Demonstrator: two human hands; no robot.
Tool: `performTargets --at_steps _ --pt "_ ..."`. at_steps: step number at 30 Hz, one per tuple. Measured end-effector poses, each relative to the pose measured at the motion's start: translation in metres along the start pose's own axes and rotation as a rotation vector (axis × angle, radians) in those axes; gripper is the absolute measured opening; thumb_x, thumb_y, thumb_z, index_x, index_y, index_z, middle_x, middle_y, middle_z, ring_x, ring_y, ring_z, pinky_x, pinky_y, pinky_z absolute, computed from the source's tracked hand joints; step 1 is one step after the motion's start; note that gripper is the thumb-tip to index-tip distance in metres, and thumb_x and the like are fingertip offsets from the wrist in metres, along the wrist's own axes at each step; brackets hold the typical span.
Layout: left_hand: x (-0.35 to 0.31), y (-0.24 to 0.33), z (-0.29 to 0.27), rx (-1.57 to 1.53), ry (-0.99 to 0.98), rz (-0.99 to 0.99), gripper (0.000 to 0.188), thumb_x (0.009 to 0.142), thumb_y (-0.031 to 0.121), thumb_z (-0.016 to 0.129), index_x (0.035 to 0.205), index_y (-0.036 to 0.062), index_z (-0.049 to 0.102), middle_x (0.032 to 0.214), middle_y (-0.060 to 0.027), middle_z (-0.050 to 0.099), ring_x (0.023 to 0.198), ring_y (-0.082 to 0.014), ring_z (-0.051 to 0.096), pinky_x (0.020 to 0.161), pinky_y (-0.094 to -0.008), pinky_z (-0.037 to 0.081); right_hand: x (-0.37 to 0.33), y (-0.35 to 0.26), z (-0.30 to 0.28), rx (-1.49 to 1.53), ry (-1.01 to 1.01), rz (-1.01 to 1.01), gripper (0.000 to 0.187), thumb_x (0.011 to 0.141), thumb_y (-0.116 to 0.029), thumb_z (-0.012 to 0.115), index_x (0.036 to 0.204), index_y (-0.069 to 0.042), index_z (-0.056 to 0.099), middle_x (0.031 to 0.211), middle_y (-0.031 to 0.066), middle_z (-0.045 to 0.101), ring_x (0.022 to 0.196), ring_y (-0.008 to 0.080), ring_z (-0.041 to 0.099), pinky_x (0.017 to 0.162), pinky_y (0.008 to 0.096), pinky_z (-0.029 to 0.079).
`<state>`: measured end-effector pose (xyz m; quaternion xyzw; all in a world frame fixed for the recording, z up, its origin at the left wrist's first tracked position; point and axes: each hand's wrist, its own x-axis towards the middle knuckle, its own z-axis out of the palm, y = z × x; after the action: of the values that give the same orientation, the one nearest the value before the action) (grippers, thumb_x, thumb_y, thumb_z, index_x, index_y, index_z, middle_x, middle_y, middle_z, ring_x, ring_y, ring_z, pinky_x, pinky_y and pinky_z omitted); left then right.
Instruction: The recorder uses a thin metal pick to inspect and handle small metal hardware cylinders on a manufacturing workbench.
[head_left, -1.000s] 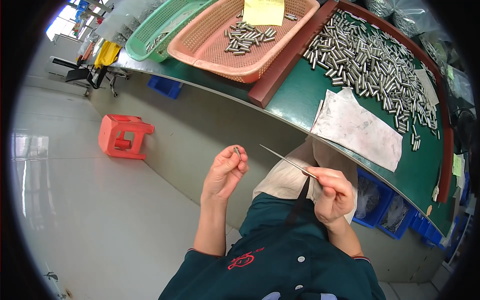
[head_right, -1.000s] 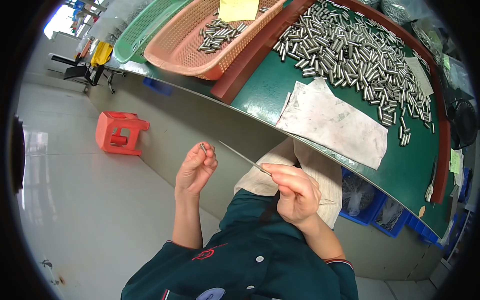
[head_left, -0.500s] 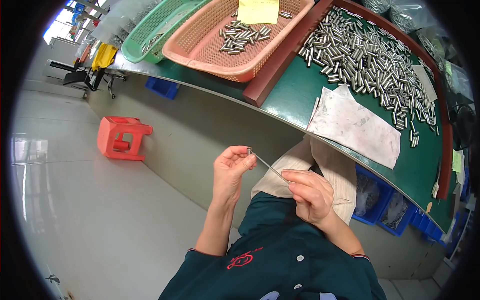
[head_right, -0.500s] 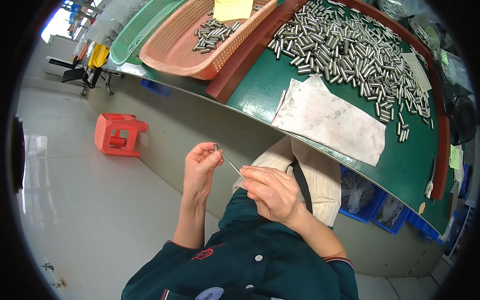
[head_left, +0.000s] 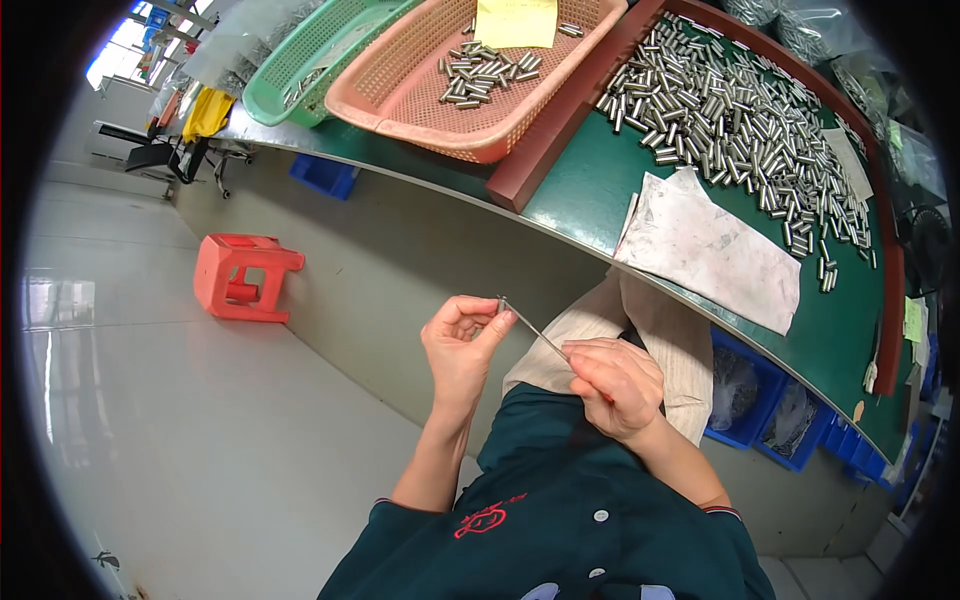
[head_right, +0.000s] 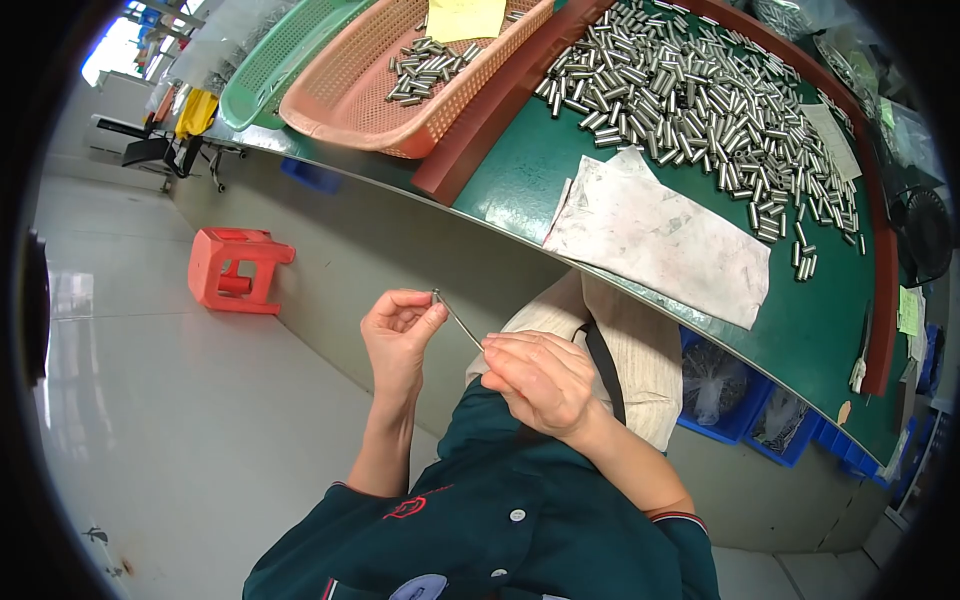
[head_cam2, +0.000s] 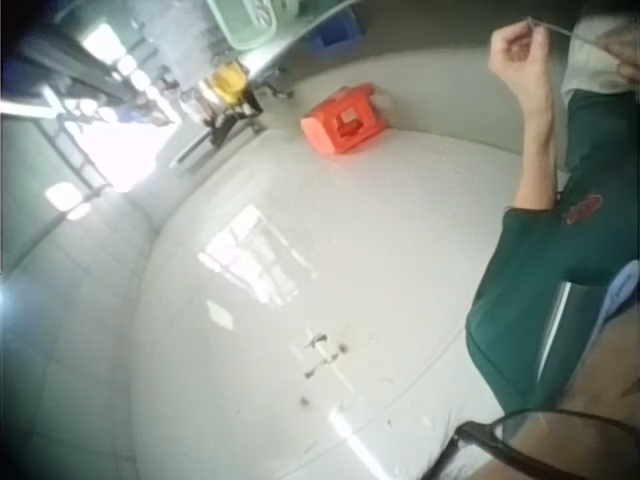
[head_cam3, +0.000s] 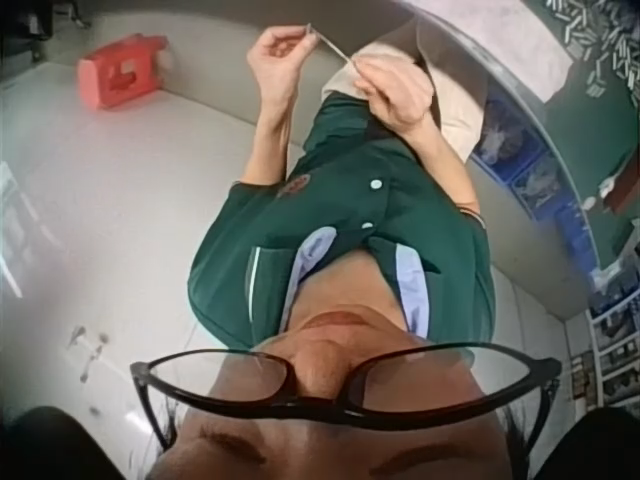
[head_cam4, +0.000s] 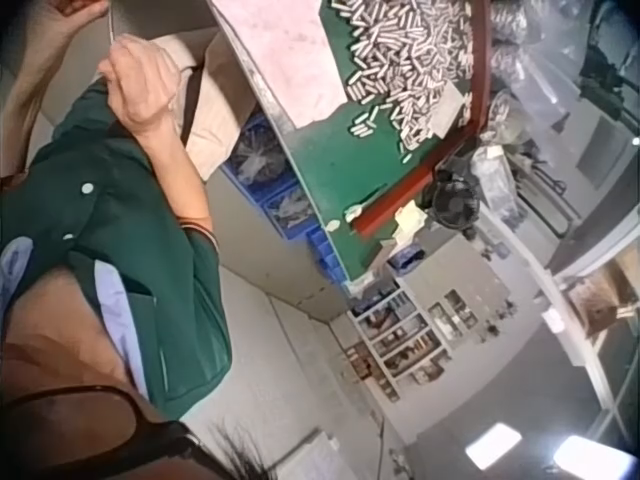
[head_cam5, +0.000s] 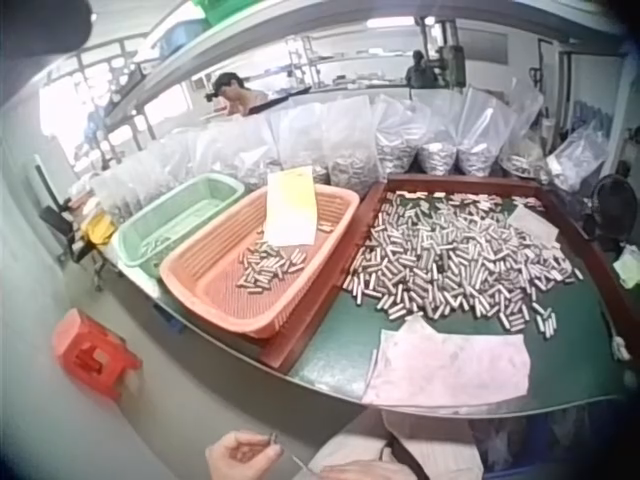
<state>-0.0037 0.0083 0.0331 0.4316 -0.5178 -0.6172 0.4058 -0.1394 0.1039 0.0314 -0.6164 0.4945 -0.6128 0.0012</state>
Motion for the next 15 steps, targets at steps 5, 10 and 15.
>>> performTargets --at_steps 5,10,15 --pt "-0.004 -0.004 0.003 -0.015 0.017 0.01 0.012 0.071 -0.008 0.063 0.079 -0.0026 0.056 0.075 -0.0062 0.06 0.069 -0.0081 0.056 0.064 -0.0192 0.046 -0.002 -0.003 -0.002 -0.027 0.021 -0.003 0.025 0.072 -0.019 0.067 0.083 0.001 0.057 0.077 0.0128 0.061 0.069 0.0235 0.062 0.058 0.0292 0.052" --pt "0.004 -0.005 -0.003 -0.06 0.048 -0.008 0.011 0.072 -0.008 0.061 0.081 -0.0028 0.056 0.075 -0.0073 0.06 0.068 -0.0095 0.057 0.064 -0.0201 0.047 0.002 -0.002 -0.002 -0.015 -0.063 -0.061 0.019 0.079 -0.015 0.06 0.087 0.001 0.054 0.082 0.0145 0.062 0.075 0.027 0.063 0.062 0.0316 0.053" --pt "0.01 -0.007 -0.01 -0.144 -0.002 0.036 0.013 0.073 -0.01 0.059 0.083 -0.0024 0.056 0.081 -0.0069 0.059 0.073 -0.0112 0.057 0.067 -0.0204 0.046 0.001 -0.006 -0.005 0.084 0.064 -0.022 0.017 0.087 -0.016 0.047 0.09 0.001 0.047 0.084 0.0184 0.061 0.074 0.03 0.063 0.062 0.0338 0.053"
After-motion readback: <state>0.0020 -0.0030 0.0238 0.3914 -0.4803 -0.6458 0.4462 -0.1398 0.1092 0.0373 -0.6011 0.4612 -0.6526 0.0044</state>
